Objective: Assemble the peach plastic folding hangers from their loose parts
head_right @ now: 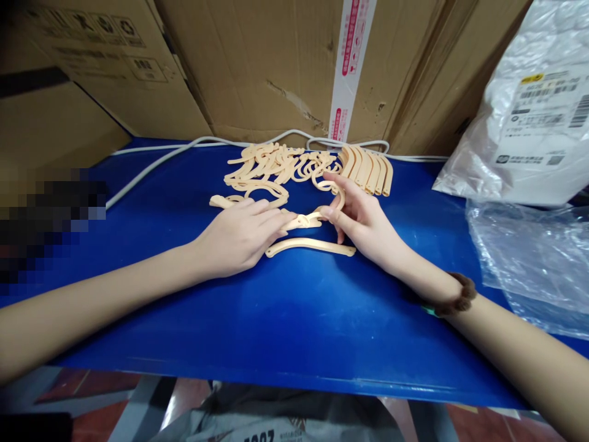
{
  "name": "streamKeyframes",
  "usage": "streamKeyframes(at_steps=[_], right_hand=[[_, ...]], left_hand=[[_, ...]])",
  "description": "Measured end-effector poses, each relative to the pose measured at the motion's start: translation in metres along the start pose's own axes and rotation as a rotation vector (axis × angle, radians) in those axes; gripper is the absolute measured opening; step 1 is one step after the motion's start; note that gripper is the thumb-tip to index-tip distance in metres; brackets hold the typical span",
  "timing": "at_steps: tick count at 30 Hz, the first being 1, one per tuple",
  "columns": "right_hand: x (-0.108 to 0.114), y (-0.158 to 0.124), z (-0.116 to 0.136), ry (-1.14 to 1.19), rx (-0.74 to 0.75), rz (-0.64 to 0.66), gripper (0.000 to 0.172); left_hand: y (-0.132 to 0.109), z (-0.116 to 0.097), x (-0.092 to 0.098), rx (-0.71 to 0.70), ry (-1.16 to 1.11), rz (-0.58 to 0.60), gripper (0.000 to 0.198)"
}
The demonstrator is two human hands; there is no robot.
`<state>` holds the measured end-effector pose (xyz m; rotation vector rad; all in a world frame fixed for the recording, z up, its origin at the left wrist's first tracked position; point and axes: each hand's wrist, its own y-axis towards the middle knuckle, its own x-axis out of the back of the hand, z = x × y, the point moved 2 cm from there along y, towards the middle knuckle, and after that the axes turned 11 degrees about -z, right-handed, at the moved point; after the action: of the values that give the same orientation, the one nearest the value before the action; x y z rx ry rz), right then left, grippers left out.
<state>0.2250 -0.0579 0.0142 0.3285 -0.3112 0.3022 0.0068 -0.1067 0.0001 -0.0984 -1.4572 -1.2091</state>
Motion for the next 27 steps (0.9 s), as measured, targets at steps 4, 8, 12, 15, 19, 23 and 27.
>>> streamKeyframes(at_steps=[4,8,12,15,19,23,27], right_hand=[[0.0014,0.0012,-0.0019,-0.071,0.042,0.018,0.057],[0.0037,0.0027,-0.0029,-0.077,0.045,0.049,0.054],[0.0049,0.0028,-0.0028,-0.052,0.017,0.064,0.051],[0.0044,0.0025,-0.0027,-0.042,-0.01,0.082,0.051],[0.0031,0.0012,-0.0021,-0.043,-0.054,0.096,0.053],[0.0028,-0.0008,-0.0002,-0.032,-0.081,0.094,0.057],[0.0034,-0.0013,0.0,-0.045,-0.076,0.085,0.058]], left_hand=[[0.0002,-0.0001,-0.0009,-0.015,-0.014,0.004,0.035],[0.0005,0.0,-0.0022,0.015,-0.033,0.051,0.037],[-0.0009,-0.0005,-0.0027,0.024,-0.044,0.029,0.039],[-0.0022,-0.0008,-0.0028,0.008,-0.042,0.009,0.039],[-0.0028,0.0001,-0.0033,0.016,-0.034,0.036,0.04],[-0.0027,0.0004,-0.0038,0.001,-0.022,0.035,0.041],[-0.0021,-0.0002,-0.0038,-0.007,-0.011,0.024,0.039]])
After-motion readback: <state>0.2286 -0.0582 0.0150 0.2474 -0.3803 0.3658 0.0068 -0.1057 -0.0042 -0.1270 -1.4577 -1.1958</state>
